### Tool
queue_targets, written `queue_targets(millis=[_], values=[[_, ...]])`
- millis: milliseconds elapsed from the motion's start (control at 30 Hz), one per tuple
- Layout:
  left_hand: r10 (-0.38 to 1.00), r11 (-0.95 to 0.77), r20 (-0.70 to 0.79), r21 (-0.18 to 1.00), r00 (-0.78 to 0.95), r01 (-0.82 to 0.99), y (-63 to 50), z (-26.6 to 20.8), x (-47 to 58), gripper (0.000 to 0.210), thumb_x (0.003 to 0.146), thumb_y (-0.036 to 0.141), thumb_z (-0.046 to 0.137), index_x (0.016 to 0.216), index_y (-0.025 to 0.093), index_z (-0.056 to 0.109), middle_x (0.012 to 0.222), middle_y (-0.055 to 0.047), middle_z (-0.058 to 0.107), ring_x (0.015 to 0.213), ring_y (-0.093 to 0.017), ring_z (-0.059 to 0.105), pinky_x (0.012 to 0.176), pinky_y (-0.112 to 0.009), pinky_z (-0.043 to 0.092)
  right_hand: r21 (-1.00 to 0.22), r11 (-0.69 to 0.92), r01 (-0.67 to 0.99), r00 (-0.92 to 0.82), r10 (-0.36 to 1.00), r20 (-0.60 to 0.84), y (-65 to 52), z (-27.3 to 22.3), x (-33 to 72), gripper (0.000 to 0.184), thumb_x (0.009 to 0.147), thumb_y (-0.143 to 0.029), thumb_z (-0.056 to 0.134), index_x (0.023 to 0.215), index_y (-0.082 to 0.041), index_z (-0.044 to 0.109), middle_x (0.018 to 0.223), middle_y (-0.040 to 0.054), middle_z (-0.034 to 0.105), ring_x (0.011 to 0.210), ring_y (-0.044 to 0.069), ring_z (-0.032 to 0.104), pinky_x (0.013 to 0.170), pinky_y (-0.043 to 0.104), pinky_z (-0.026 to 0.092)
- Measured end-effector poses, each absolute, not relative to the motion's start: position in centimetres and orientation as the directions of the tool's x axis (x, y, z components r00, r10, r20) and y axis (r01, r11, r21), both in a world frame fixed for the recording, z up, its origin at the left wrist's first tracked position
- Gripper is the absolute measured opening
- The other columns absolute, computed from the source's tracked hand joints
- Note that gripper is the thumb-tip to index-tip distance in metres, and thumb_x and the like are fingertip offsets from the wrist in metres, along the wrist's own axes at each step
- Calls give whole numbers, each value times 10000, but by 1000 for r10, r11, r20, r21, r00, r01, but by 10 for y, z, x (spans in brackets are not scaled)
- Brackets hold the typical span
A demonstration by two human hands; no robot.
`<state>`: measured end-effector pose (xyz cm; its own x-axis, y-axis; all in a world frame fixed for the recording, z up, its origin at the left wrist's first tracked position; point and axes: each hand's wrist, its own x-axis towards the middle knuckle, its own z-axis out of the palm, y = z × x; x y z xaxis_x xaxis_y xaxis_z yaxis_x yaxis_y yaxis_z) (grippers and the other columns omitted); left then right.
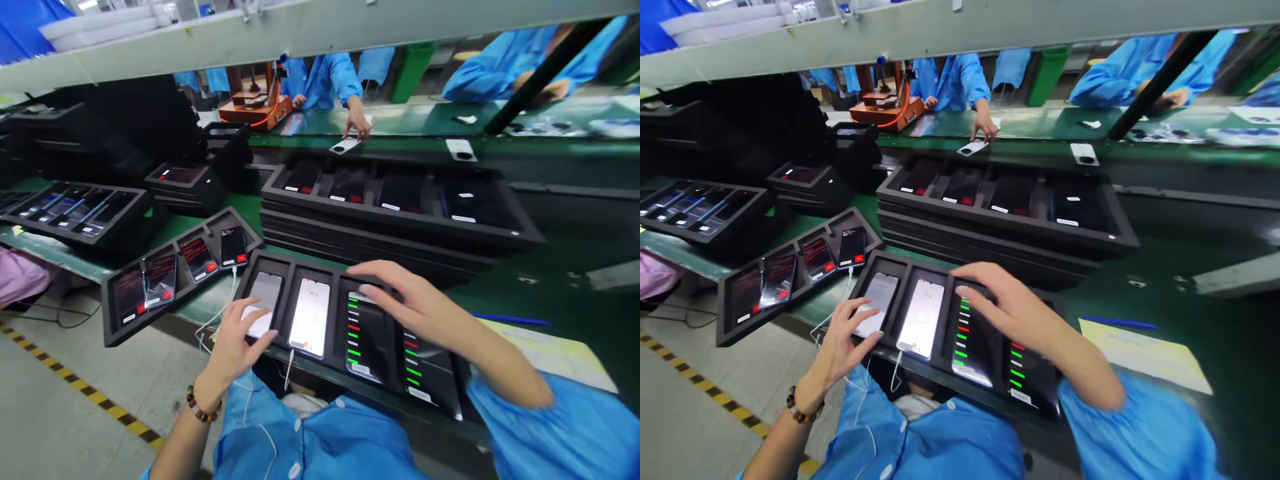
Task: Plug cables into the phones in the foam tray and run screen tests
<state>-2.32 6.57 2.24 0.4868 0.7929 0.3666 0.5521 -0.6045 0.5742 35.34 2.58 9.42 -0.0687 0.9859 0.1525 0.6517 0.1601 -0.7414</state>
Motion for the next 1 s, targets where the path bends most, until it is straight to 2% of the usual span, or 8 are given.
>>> queue_targets(millis=[67,133,267,367,467,700,833,1000], values=[[715,-688,358,511,600,516,59,24,-5,347,1031,482,713,1295,267,779,1458,-145,691,1297,-340,633,1124,-529,521,-759,-18,651,267,941,206,-34,66,389,597,996,-812,523,1216,-324,785,1276,111,786,1225,378,718,1087,582,557],[673,-725,333,472,660,501,57,24,14,401,1023,519,719,1322,257,769,1495,-159,671,1311,-358,620,1121,-546,521,-779,-203,593,548,811,206,-88,31,410,539,1004,-789,520,1172,-357,795,1239,106,796,1205,397,728,1061,612,559],[610,-764,234,429,757,483,58,21,48,490,984,592,753,1336,252,779,1530,-180,647,1344,-397,595,1146,-597,499,-852,-368,371,822,558,117,-160,-32,411,553,1023,-763,470,1136,-327,791,1190,111,809,1111,433,759,1058,694,533],[531,-805,193,419,825,420,58,19,64,612,949,662,768,1422,274,745,1581,-191,608,1406,-414,570,1211,-633,440,-902,-300,312,872,467,146,-175,-57,395,589,1078,-705,435,1225,-236,759,1279,150,775,1176,406,741,1100,668,521],[546,-802,225,421,807,425,56,18,64,699,973,661,737,1546,270,647,1643,-190,560,1464,-405,541,1262,-624,380,-908,-212,363,867,433,245,-170,-63,386,597,1111,-657,419,1285,-179,732,1310,188,744,1225,391,717,1100,631,526],[594,-767,226,450,772,458,44,21,44,676,999,573,720,1579,252,588,1419,-127,756,1357,-368,622,1300,-579,296,-791,-204,576,726,571,382,-159,-55,386,632,1116,-669,376,1243,-170,742,1193,210,751,1100,382,705,966,585,565],[518,-796,121,430,847,425,41,22,53,680,984,590,729,1565,257,608,1465,-111,743,1402,-378,600,1323,-571,240,-768,-206,607,706,585,400,-161,-55,386,638,1126,-646,350,1251,-161,744,1166,210,745,1066,377,701,936,570,559],[601,-777,176,358,779,518,48,24,45,663,973,646,729,1481,225,661,1327,-121,796,1333,-376,635,1316,-571,244,-767,-215,604,707,589,392,-161,-56,385,633,1131,-625,355,1239,-137,743,1139,221,740,1040,376,693,908,566,553]])
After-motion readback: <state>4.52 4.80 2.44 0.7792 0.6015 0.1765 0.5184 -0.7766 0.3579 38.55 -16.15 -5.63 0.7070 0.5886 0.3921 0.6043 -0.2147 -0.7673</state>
